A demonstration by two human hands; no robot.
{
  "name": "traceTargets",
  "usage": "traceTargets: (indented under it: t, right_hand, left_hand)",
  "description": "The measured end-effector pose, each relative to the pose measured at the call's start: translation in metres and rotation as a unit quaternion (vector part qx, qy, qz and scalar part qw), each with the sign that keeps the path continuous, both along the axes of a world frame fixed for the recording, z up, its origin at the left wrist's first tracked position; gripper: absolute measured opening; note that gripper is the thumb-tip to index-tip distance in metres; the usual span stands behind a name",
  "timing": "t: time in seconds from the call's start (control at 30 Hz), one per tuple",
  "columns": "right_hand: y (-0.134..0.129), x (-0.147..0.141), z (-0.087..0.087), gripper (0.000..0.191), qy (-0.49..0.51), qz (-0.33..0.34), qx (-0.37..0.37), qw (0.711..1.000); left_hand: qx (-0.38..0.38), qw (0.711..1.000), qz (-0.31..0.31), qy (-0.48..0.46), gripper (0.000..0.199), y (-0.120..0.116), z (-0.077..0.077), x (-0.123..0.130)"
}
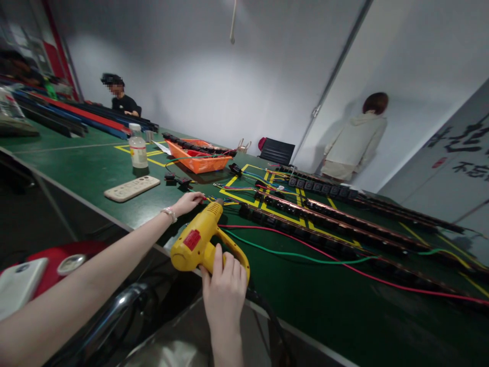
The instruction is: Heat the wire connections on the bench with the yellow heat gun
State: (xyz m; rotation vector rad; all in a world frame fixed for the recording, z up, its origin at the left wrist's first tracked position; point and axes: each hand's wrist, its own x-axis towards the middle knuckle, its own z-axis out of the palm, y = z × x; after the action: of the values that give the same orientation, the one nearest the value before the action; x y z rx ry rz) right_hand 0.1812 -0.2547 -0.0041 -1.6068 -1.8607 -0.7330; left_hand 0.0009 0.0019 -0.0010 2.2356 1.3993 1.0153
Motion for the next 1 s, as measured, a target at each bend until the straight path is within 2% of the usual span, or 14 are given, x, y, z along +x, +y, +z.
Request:
traceTargets:
  t: [0.17,0.37,0.53,0.7,1.0]
  right_hand:
    - [0.005,-0.012,-0.002,0.046,0.012,0.022,0.0,1.0]
    - [0.011,-0.02,-0.001,0.047,0.011,0.043,-0.014,0.999]
    - [0.013,-0.02,0.0,0.046,0.008,0.05,-0.006,0.999]
    - [0.012,-0.01,0.001,0.046,-0.007,0.065,-0.001,0.998]
    - [0.009,0.029,0.003,0.047,-0.033,0.067,0.006,0.997]
  left_hand:
    - [-0.002,1.0,-0.006,-0.008,0.029,0.002,-0.002,-0.001]
    - [-0.036,0.997,-0.045,-0.058,0.023,-0.001,0.0,-0.004]
    - [-0.036,0.997,-0.037,-0.061,0.022,-0.007,0.005,-0.003]
    - [-0.027,0.998,-0.03,-0.047,0.025,-0.005,0.006,-0.003]
    - [0.015,0.999,-0.016,-0.033,0.029,0.005,-0.005,-0.002]
